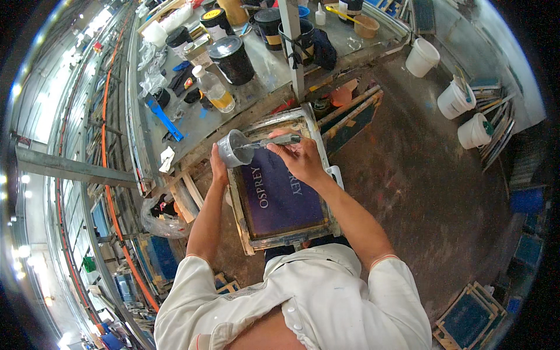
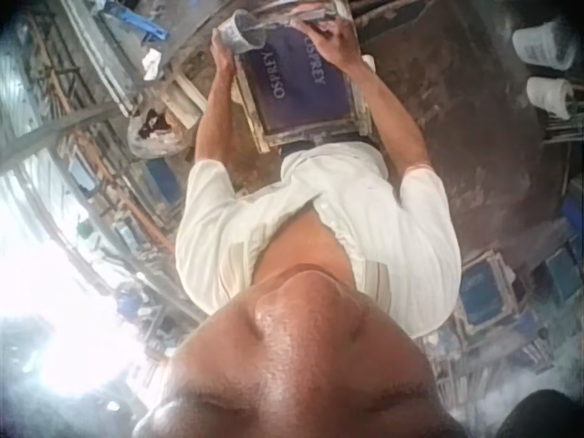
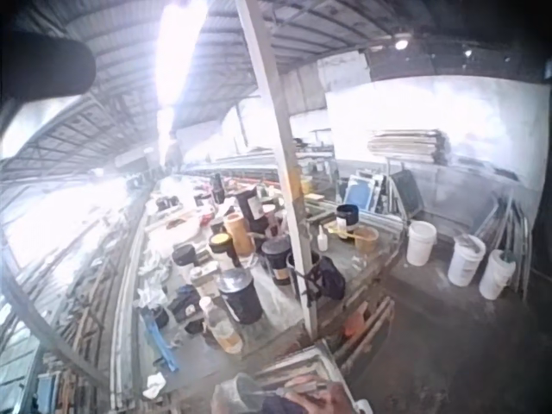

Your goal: The person places black fabric pieces onto a drying rack, then walks to a workbench to prepare a screen printing frame. They pour a liquid into a container, mix it with a tool, and then use a squeegee to apply the mixture onto the fabric pieces on the rack.

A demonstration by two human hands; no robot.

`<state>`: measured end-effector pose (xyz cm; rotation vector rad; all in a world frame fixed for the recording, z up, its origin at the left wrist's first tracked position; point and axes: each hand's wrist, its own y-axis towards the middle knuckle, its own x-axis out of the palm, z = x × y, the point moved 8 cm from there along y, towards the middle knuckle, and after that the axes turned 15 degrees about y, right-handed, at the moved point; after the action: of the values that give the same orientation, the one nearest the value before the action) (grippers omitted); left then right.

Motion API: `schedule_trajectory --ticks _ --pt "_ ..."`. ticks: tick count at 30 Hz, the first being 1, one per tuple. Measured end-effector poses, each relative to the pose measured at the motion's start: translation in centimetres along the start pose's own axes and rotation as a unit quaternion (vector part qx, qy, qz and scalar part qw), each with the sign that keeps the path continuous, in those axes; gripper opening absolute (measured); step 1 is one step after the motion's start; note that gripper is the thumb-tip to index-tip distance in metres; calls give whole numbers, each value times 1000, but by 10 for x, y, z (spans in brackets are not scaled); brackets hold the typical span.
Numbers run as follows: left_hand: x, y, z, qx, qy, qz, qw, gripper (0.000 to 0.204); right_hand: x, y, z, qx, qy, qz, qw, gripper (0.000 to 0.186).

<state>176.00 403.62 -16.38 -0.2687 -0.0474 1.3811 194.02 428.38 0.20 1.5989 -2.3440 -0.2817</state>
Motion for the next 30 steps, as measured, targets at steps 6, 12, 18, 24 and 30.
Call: schedule_trajectory --ticks 6,12,18,24,30 --pt "6 12 12 78 150 22 985 61 -10 -1 -6 -43 -32 7 999 19" --pt "39 21 40 127 264 -38 955 61 -30 -9 -5 45 41 55 997 19" --pt "77 4 84 198 277 -24 940 60 -63 -16 -14 1 -39 97 995 19" --pt "85 -4 94 235 302 -17 924 59 -67 -19 -35 -20 28 127 991 23" --pt "40 7 57 152 239 5 959 59 -49 -8 -39 -43 -54 76 995 20"
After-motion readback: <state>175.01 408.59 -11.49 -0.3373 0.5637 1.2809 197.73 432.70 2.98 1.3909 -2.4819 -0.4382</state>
